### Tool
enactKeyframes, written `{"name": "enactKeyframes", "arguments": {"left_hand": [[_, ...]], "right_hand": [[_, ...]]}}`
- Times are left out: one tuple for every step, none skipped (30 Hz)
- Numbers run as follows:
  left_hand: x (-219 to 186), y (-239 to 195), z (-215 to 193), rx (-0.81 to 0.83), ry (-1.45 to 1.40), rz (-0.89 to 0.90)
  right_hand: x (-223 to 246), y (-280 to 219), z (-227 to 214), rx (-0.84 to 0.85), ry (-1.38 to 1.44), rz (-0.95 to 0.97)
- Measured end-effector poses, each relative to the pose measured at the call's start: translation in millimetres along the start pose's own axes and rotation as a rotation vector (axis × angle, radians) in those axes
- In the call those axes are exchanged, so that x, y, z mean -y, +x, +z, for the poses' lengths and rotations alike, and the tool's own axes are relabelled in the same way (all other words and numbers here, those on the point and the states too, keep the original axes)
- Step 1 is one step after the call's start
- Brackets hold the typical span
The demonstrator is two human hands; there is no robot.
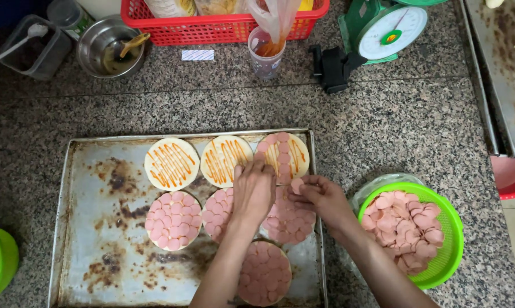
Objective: The person arranges sliced sausage pieces by hand onto several round dough bases placed on a metal baking tray. The bases are already topped with a drizzled sauce. The person repeatedly picks up slices from a green colander and places them in overlapping rows to cover the surface of each base.
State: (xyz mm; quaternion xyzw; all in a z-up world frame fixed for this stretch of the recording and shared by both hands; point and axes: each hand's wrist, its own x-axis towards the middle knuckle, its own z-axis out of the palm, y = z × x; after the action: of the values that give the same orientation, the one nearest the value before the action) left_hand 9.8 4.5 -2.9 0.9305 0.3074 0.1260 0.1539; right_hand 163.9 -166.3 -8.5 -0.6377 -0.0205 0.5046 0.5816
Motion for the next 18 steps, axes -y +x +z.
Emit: {"name": "enactKeyframes", "arguments": {"left_hand": [[0, -1, -3, 0.0, 0.001, 0.0], [-1, -1, -6, 0.01, -0.039, -0.022], [-2, -2, -8, 0.02, -0.08, -0.044], [-4, -3, -14, 0.02, -0.08, -0.044], [-6, -5, -20, 0.06, -0.143, -0.057], [-8, -6, -26, 0.099, -0.205, -0.069], [-8, -6, -27, 0.1, -0.205, -0.069], [-7, -7, -29, 0.108, -0.223, -0.075], [-8, -7, -29, 0.114, -0.243, -0.083], [-12, -6, -33, 0.115, -0.243, -0.083], [-13, -4, -37, 0.103, -0.234, -0.101], [-15, -2, -41, 0.091, -0.224, -0.12], [-12, -2, -35, 0.09, -0.225, -0.12], [-9, -3, -30, 0.088, -0.217, -0.14], [-7, -3, -24, 0.088, -0.211, -0.16], [-8, -4, -23, 0.087, -0.212, -0.159], [-8, -4, -23, 0.078, -0.209, -0.16], [-9, -5, -23, 0.068, -0.205, -0.16]], "right_hand": [[1, -1, 1, 0.0, 0.0, 0.0], [2, -1, 3, -0.007, 0.007, 0.003], [3, -2, 4, -0.015, 0.013, 0.007], [0, 1, 1, -0.015, 0.013, 0.007], [-4, 4, -1, -0.018, 0.014, 0.007], [-7, 7, -4, -0.022, 0.015, 0.006], [-8, 6, -4, -0.022, 0.016, 0.007], [-8, 6, -3, -0.017, 0.024, 0.005], [-8, 6, -4, -0.012, 0.03, 0.003], [-8, 4, -5, -0.012, 0.03, 0.003], [-8, 4, -4, -0.013, 0.03, 0.008], [-7, 3, -3, -0.013, 0.029, 0.013], [-6, 3, -3, -0.013, 0.029, 0.013], [-4, 2, -4, 0.001, 0.017, 0.006], [-2, 2, -5, 0.013, 0.005, 0.0], [-2, 1, -5, 0.012, 0.004, 0.0], [-2, 1, -4, 0.006, 0.013, 0.0], [-2, 1, -4, 0.0, 0.021, 0.0]]}}
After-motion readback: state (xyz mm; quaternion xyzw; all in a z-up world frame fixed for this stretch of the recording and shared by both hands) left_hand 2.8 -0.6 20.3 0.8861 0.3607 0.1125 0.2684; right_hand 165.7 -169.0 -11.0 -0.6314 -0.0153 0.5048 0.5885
